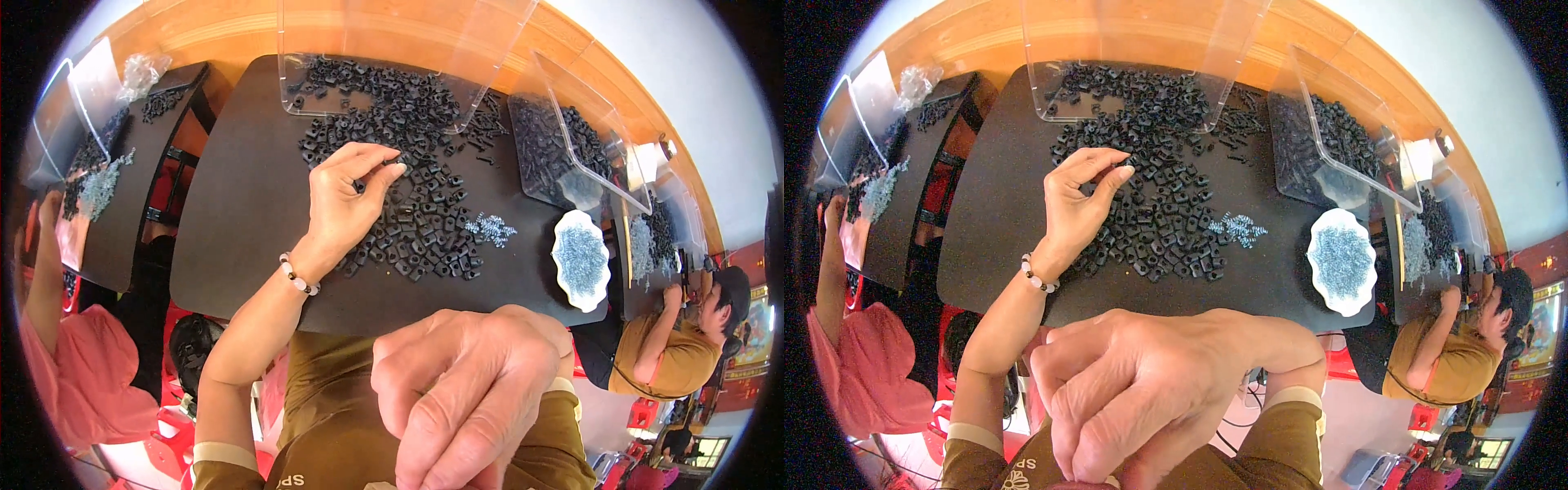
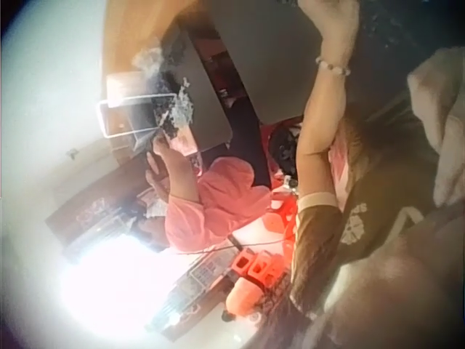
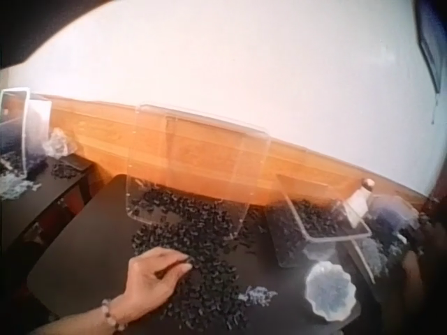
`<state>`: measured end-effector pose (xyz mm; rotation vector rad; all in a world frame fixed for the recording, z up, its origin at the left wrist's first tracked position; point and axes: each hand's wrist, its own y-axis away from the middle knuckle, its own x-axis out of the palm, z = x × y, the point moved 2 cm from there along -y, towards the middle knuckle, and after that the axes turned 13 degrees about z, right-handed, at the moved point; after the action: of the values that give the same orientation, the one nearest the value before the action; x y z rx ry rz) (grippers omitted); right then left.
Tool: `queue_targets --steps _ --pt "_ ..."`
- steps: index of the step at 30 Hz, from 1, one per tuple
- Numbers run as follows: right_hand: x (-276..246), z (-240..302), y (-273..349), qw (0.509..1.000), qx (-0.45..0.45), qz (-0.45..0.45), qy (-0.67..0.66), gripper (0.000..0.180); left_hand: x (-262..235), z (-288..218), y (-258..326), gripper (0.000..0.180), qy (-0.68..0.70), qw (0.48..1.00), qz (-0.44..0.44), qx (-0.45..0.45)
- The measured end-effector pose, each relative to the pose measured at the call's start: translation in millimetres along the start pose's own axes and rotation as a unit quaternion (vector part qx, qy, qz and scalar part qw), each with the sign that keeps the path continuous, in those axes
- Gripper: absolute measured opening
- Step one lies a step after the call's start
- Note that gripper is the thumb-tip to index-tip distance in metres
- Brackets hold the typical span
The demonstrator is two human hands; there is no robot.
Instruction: The person sorts and inspects small black plastic or rubber components by hand on a work table.
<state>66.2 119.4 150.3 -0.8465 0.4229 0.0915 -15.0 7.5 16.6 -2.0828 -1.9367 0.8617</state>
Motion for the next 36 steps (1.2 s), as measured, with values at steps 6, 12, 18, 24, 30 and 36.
queue_targets --steps 6,12,18,24,30,36 --pt "3.4 7.4 -1.3 0.999 0.029 0.007 0.015 0.024 -0.2 -1.3 -1.1 0.014 0.005 1.0 -0.002 0.007" --pt "20.7 6.3 16.5 0.994 0.099 -0.037 -0.006 0.02 -0.8 -2.8 -0.7 0.014 0.007 1.0 -0.008 0.001" --pt "-7.1 -9.3 51.1 0.923 0.286 -0.189 0.173 0.014 -4.9 0.9 0.3 0.015 0.01 0.999 -0.008 0.029" --pt "-48.6 -27.5 124.3 0.726 0.418 -0.451 0.309 0.028 -1.4 -7.4 -0.2 0.017 -0.012 0.996 -0.028 0.086" --pt "-45.1 -44.1 133.4 0.746 0.467 -0.399 0.259 0.021 3.1 -4.7 2.1 0.018 -0.022 0.992 0.004 0.126" --pt "-56.9 -20.2 125.3 0.708 0.469 -0.388 0.358 0.014 -4.0 -6.8 -0.8 0.017 0.047 0.998 -0.015 0.044"
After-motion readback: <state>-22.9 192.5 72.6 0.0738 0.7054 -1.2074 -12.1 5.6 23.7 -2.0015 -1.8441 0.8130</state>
